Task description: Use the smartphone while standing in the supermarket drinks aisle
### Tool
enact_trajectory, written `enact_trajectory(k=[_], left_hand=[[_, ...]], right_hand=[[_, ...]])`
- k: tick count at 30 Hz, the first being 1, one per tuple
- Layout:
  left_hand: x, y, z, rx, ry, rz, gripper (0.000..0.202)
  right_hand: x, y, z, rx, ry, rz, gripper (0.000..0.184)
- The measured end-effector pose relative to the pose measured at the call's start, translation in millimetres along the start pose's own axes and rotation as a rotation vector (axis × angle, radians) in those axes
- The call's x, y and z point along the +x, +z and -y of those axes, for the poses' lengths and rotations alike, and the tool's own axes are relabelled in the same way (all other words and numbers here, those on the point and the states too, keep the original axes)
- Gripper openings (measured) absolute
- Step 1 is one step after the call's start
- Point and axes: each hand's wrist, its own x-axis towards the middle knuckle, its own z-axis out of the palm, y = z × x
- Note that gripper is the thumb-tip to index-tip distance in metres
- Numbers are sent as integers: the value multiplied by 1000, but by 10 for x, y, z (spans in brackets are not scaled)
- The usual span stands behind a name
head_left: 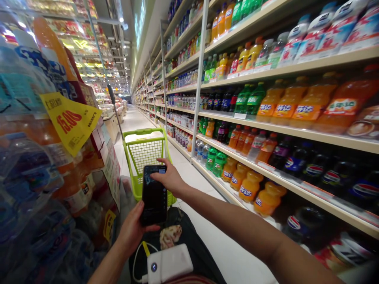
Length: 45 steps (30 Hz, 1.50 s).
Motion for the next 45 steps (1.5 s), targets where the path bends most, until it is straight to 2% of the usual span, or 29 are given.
enact_trajectory(k=[3, 5, 8, 11, 13, 17, 20, 22, 25, 27, 31, 33, 35, 41, 45], left_hand=[[-4, 9, -33, -50, -10, -3, 26], [2, 15, -74, -97, -32, 7, 26], [18, 14, -133, -158, -54, 28, 28], [28, -1, -158, -188, -53, 45, 28], [31, -12, -157, -203, -53, 42, 28], [41, -11, -140, -217, -51, 45, 28], [44, 12, -125, -225, -28, 37, 28], [36, 28, -118, -224, -15, 27, 28], [18, 40, -113, -208, -2, 0, 28], [11, 36, -116, -193, 4, -17, 29], [15, 12, -122, -178, -17, -5, 33], [21, 0, -118, -182, -42, 26, 33], [28, -8, -104, -189, -58, 53, 33], [58, -29, 2, -194, -97, 96, 30], [113, -25, 83, -225, -210, 205, 32]], right_hand=[[-80, -31, -49, 77, 46, 82, 94], [-162, -49, -113, 133, 130, 88, 99], [-326, -42, -257, 165, 198, 164, 80], [-488, -5, -402, 260, 152, 316, 50], [-563, 22, -471, 294, 115, 346, 44], [-643, 73, -548, 222, 19, 297, 63], [-680, 121, -586, 127, -38, 189, 81], [-699, 152, -604, 80, -55, 131, 85], [-716, 171, -607, 50, -70, 109, 84], [-719, 154, -593, 107, -81, 154, 79], [-712, 67, -568, 264, -45, 259, 53], [-707, 22, -578, 241, -3, 215, 48], [-706, -6, -608, 187, 5, 149, 52], [-723, 27, -757, 123, -120, -11, 50], [-713, 63, -856, 199, -184, -97, 45]])
